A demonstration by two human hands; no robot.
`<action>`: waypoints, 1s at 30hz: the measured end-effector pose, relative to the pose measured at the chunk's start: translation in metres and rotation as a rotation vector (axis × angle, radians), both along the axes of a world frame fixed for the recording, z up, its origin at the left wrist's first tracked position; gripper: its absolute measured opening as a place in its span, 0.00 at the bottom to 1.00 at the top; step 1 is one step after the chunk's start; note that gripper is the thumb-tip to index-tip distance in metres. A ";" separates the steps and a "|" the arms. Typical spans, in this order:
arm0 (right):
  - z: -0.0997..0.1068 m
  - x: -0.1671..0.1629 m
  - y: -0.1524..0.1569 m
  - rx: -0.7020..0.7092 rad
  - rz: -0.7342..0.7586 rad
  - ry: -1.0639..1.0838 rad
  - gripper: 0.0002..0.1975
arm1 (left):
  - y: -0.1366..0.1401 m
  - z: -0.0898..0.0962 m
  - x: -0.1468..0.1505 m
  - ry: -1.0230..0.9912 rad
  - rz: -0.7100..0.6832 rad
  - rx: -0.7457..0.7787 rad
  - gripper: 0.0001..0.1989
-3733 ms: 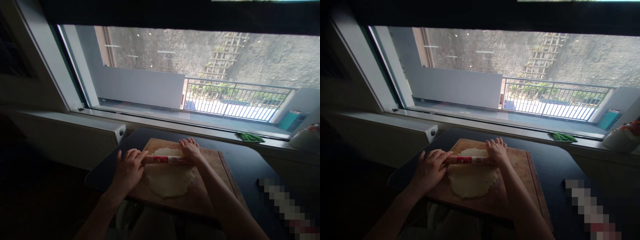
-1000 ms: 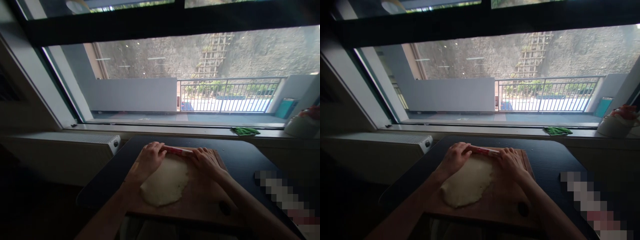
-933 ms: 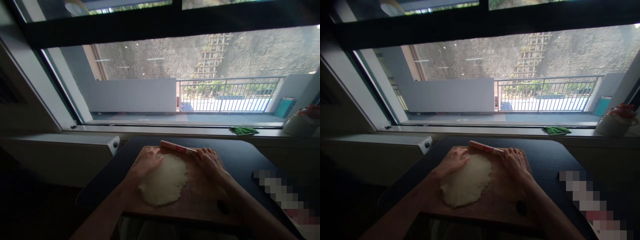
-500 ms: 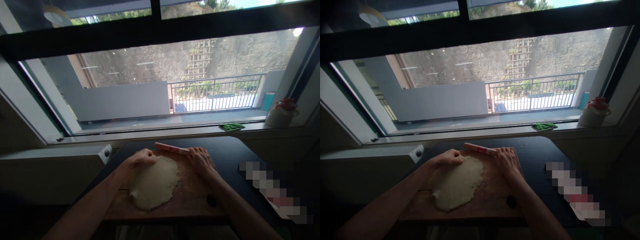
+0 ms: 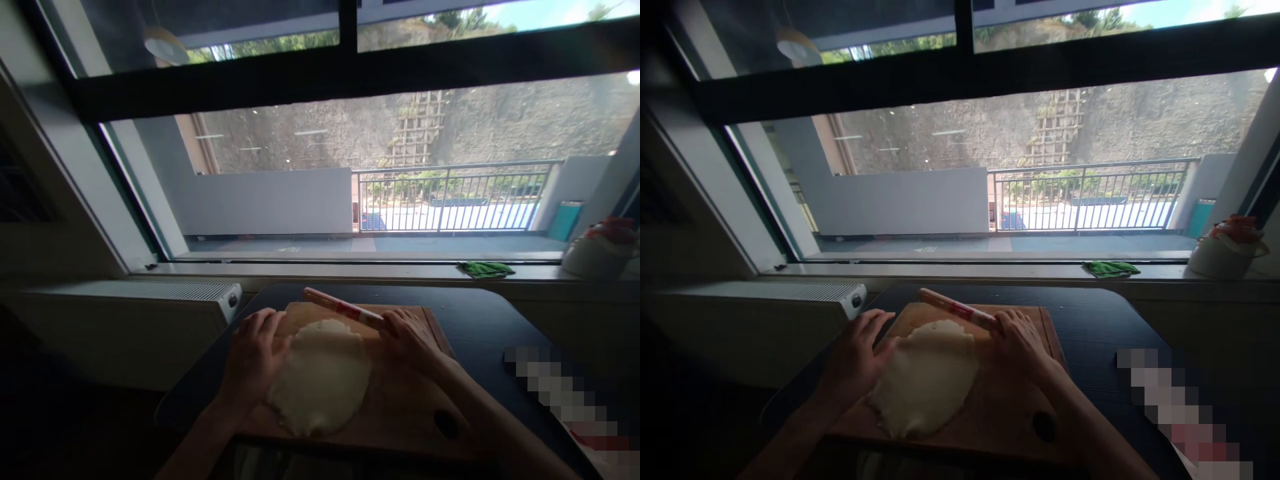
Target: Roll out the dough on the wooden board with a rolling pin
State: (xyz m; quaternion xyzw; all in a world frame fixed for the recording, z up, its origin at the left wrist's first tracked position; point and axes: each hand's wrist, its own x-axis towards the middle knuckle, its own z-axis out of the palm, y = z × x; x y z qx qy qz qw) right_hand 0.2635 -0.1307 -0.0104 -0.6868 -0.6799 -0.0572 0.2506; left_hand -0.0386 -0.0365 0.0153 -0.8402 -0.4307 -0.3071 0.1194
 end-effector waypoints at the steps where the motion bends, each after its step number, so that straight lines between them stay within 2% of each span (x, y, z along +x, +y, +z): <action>1: 0.001 -0.008 -0.002 -0.011 0.092 0.009 0.09 | -0.003 0.004 -0.001 0.047 -0.038 0.060 0.22; 3: 0.004 -0.026 -0.003 -0.034 0.238 0.008 0.08 | -0.008 0.006 -0.006 0.159 -0.118 0.064 0.23; 5: 0.007 -0.040 0.003 -0.064 0.268 0.014 0.10 | -0.011 -0.001 -0.013 0.241 -0.173 -0.041 0.21; 8: 0.014 -0.053 0.034 -0.150 0.119 0.007 0.16 | -0.012 -0.017 -0.024 0.242 -0.143 -0.151 0.19; 12: 0.027 -0.059 0.086 -0.254 -0.031 -0.047 0.19 | -0.014 -0.024 -0.024 0.177 -0.007 -0.065 0.18; 14: 0.030 -0.062 0.094 -0.257 -0.037 -0.048 0.20 | -0.018 -0.022 -0.021 0.162 0.034 -0.042 0.18; 16: 0.028 -0.065 0.081 -0.247 -0.035 -0.060 0.22 | -0.025 -0.020 -0.020 0.154 0.036 -0.044 0.18; 21: -0.004 -0.069 0.001 -0.163 0.029 -0.094 0.27 | -0.047 -0.023 -0.019 0.140 -0.040 -0.071 0.21; 23: -0.012 -0.068 -0.011 -0.135 0.006 -0.093 0.30 | -0.052 -0.025 -0.016 0.132 -0.054 -0.081 0.21; 26: -0.008 -0.071 0.019 -0.163 -0.091 -0.053 0.31 | -0.048 -0.025 -0.007 0.127 -0.055 -0.072 0.19; 30: 0.021 -0.080 0.088 -0.210 -0.137 0.014 0.26 | -0.022 -0.015 0.001 0.152 -0.040 -0.066 0.16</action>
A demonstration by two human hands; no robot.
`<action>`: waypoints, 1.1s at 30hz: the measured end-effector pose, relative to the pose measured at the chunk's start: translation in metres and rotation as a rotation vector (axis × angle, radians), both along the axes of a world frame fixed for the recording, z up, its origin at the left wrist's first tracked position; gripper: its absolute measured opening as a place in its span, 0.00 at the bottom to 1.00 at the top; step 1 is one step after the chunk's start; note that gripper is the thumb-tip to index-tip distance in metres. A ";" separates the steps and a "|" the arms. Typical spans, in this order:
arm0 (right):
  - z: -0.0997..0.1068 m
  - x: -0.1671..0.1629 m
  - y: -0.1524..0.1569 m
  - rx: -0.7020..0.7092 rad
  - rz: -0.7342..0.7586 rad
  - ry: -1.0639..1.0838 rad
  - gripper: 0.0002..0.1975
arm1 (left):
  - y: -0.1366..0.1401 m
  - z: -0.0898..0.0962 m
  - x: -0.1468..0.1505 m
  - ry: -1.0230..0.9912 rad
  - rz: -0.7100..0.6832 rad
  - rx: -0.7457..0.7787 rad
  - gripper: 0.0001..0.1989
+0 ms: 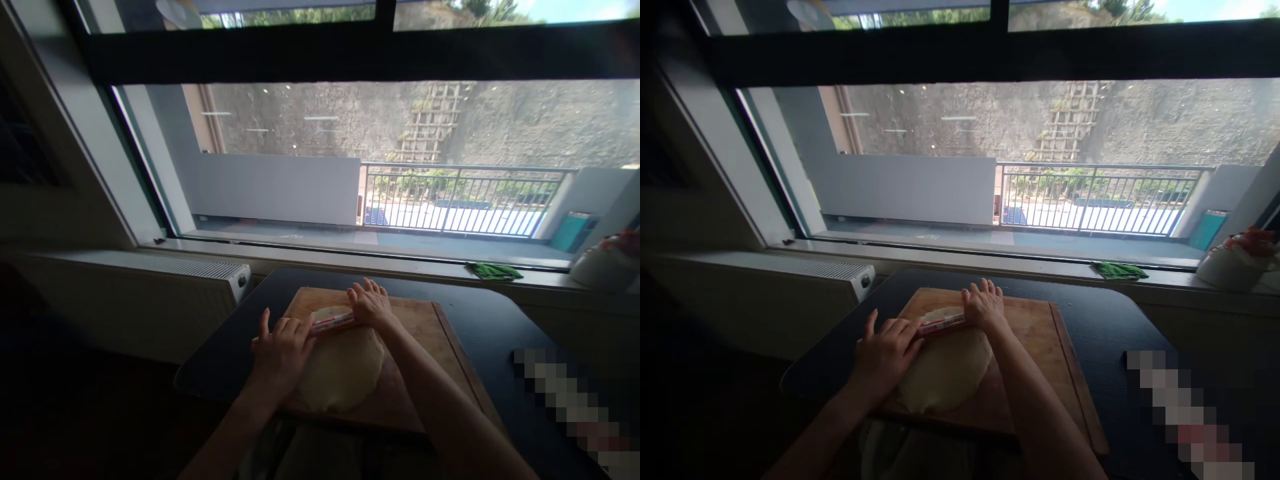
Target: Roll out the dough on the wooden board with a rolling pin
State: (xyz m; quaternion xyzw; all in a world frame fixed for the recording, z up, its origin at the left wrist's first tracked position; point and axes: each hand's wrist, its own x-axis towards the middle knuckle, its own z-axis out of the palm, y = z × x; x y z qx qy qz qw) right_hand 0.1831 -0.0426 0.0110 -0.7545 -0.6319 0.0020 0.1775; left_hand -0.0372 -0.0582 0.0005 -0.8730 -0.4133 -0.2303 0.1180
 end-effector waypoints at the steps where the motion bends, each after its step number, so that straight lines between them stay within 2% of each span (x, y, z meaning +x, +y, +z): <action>1: 0.007 -0.001 0.009 0.005 0.017 0.007 0.25 | 0.007 0.005 0.001 0.013 -0.010 -0.014 0.15; 2: 0.011 -0.001 0.011 0.012 0.043 0.012 0.24 | 0.013 0.010 0.001 0.026 -0.028 -0.030 0.14; 4: 0.012 0.006 -0.003 0.043 0.139 0.018 0.22 | 0.019 0.019 0.004 0.041 -0.090 -0.055 0.14; 7: -0.002 0.038 -0.059 0.132 0.329 -0.005 0.16 | 0.013 0.025 0.023 0.042 -0.240 -0.105 0.14; 10: -0.015 0.081 -0.121 0.124 0.322 -0.036 0.10 | 0.005 0.021 0.064 0.043 -0.442 -0.227 0.15; 11: -0.017 0.093 -0.137 0.107 0.299 -0.037 0.08 | 0.006 0.019 0.080 0.044 -0.472 -0.267 0.16; 12: -0.018 0.102 -0.150 0.092 0.273 -0.037 0.08 | 0.009 0.017 0.098 0.047 -0.457 -0.301 0.18; 14: -0.019 0.112 -0.164 0.082 0.217 -0.044 0.07 | 0.022 0.014 0.132 0.065 -0.321 -0.343 0.21; 16: -0.019 0.114 -0.166 0.106 0.152 -0.060 0.08 | 0.039 0.015 0.162 0.093 -0.171 -0.371 0.23; 19: -0.021 0.109 -0.162 0.152 0.052 -0.067 0.10 | 0.054 0.020 0.186 0.149 -0.099 -0.394 0.23; 21: -0.024 0.103 -0.165 0.181 0.012 -0.059 0.11 | 0.049 0.020 0.182 0.187 -0.106 -0.393 0.23; 24: -0.032 0.088 -0.183 0.233 0.019 -0.041 0.12 | 0.023 0.012 0.151 0.243 -0.165 -0.338 0.23; 26: -0.033 0.079 -0.197 0.243 0.027 -0.021 0.12 | 0.006 0.006 0.128 0.288 -0.180 -0.208 0.23; 28: -0.032 0.074 -0.205 0.229 0.018 0.002 0.10 | 0.000 0.004 0.117 0.339 -0.174 -0.149 0.23; 30: -0.029 0.075 -0.204 0.217 -0.004 0.011 0.09 | 0.006 0.004 0.123 0.373 -0.130 -0.203 0.23; 33: -0.029 0.085 -0.190 0.243 -0.081 0.003 0.11 | 0.034 0.010 0.161 0.390 -0.043 -0.319 0.23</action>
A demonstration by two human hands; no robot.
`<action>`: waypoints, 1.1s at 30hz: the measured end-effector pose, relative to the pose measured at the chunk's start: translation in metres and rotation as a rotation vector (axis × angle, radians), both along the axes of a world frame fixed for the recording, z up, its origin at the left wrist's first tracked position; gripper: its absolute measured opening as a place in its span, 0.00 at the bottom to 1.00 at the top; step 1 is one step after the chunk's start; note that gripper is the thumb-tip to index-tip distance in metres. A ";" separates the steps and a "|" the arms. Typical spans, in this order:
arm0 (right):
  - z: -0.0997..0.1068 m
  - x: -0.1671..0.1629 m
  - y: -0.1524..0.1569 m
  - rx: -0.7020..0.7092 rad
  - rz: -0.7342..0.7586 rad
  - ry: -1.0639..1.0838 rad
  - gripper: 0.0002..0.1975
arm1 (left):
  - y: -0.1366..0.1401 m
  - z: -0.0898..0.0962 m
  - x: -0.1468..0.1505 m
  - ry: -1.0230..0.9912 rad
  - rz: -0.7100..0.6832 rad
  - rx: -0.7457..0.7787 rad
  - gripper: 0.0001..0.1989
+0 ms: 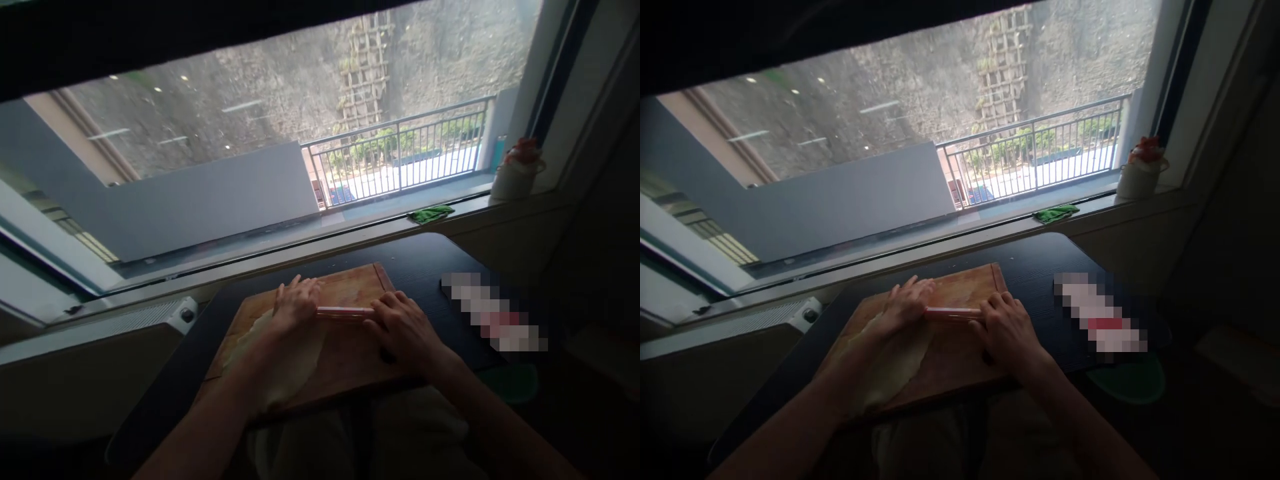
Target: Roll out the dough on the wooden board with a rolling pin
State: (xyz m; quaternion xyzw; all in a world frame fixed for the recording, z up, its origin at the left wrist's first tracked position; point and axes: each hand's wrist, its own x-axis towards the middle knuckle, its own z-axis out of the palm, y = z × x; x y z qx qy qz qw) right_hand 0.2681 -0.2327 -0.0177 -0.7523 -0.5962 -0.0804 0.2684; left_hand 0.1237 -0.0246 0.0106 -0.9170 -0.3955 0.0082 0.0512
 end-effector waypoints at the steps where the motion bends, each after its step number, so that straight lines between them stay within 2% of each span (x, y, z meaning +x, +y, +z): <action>1: -0.001 0.004 0.005 0.017 -0.032 0.002 0.12 | 0.010 0.003 0.015 0.005 0.015 -0.014 0.23; 4: -0.005 0.012 0.016 0.067 -0.091 0.014 0.13 | 0.030 0.011 0.050 0.004 0.004 -0.018 0.21; 6: -0.007 0.011 0.016 0.086 -0.088 0.025 0.13 | 0.030 0.012 0.051 -0.009 0.000 -0.022 0.20; 9: -0.006 0.005 0.005 0.080 -0.051 0.044 0.13 | 0.010 0.003 0.018 -0.036 -0.003 -0.012 0.20; 12: 0.001 0.002 -0.004 0.002 -0.004 0.061 0.16 | -0.021 -0.011 -0.027 -0.089 -0.038 0.080 0.23; 15: 0.011 0.007 0.008 -0.106 0.016 0.043 0.21 | -0.029 -0.017 -0.043 -0.096 -0.088 0.159 0.25; 17: 0.016 0.014 0.027 -0.136 -0.010 0.029 0.22 | -0.015 -0.015 -0.029 -0.015 -0.066 0.099 0.25; 21: 0.020 0.037 0.071 -0.206 -0.131 0.075 0.24 | 0.035 -0.003 0.031 0.102 0.015 -0.063 0.24; 23: 0.021 0.047 0.083 -0.249 -0.166 0.095 0.25 | 0.053 0.001 0.055 0.094 0.010 -0.088 0.23; 25: 0.020 0.049 0.084 -0.281 -0.164 0.104 0.26 | 0.060 0.001 0.061 0.085 -0.003 -0.108 0.23; 27: 0.017 0.043 0.075 -0.284 -0.151 0.104 0.27 | 0.056 -0.004 0.049 0.050 0.001 -0.110 0.24; 29: 0.014 0.028 0.058 -0.239 -0.136 0.081 0.27 | 0.041 -0.011 0.025 -0.012 0.007 -0.080 0.26; 33: 0.008 0.001 0.024 -0.133 -0.079 0.016 0.25 | -0.002 -0.019 -0.018 -0.132 -0.035 0.094 0.27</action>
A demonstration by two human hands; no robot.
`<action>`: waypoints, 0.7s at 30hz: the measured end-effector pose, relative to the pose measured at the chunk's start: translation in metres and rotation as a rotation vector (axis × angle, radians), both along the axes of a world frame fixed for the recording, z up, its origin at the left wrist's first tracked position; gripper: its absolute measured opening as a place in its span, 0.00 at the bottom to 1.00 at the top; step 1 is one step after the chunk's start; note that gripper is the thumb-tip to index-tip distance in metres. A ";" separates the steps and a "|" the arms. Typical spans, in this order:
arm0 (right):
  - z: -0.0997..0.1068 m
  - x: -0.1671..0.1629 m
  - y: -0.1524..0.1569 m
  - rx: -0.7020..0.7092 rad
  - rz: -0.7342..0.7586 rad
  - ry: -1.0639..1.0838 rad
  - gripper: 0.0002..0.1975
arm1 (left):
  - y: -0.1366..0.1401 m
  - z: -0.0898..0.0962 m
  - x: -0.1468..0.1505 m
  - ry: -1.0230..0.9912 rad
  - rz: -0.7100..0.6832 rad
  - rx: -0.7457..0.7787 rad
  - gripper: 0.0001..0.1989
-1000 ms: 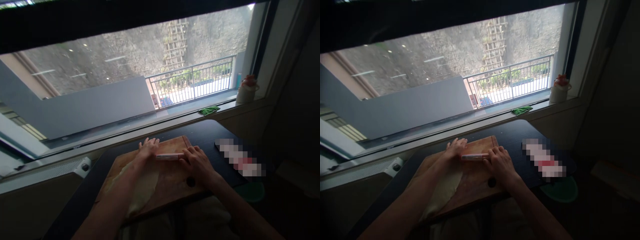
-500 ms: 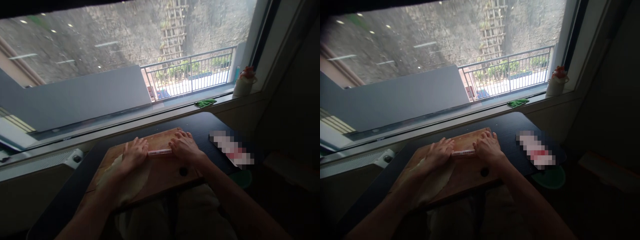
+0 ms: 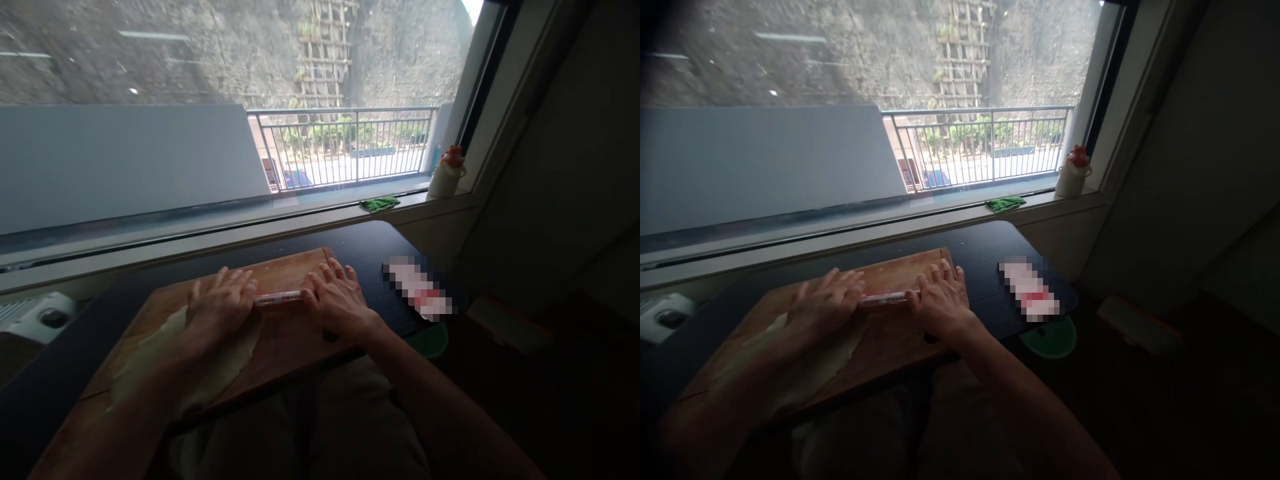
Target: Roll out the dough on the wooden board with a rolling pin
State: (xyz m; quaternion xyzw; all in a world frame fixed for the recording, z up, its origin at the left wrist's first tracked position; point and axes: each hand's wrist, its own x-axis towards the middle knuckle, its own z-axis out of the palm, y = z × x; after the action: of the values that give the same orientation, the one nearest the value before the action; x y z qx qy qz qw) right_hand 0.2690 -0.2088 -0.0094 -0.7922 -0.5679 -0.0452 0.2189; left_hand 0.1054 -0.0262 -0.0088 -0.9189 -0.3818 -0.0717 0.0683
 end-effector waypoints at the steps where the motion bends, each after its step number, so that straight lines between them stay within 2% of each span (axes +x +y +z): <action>1: 0.000 -0.002 -0.003 -0.003 0.013 -0.003 0.25 | -0.007 0.000 -0.004 -0.018 -0.006 0.031 0.26; 4: 0.002 0.006 0.008 -0.078 -0.005 0.025 0.27 | -0.007 0.006 0.007 -0.010 0.040 -0.043 0.26; 6: 0.006 0.020 0.028 -0.158 -0.061 0.076 0.29 | 0.008 0.012 0.027 0.014 0.088 -0.135 0.26; 8: 0.012 0.034 0.049 -0.223 -0.100 0.125 0.29 | 0.027 0.017 0.047 0.016 0.118 -0.163 0.25; 12: 0.018 0.048 0.069 -0.251 -0.099 0.145 0.28 | 0.050 0.021 0.067 0.012 0.151 -0.189 0.24; 16: 0.008 0.034 0.047 -0.218 -0.084 0.104 0.29 | 0.029 0.012 0.041 0.002 0.130 -0.191 0.26; 21: -0.004 0.012 0.014 -0.106 -0.050 -0.023 0.30 | -0.015 0.007 -0.004 -0.042 -0.012 -0.058 0.24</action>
State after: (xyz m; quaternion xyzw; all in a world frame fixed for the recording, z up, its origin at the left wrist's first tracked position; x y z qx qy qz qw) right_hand 0.2809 -0.1944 -0.0134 -0.8160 -0.5521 -0.0296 0.1687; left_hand 0.1017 -0.0415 -0.0016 -0.9211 -0.3795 -0.0801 0.0332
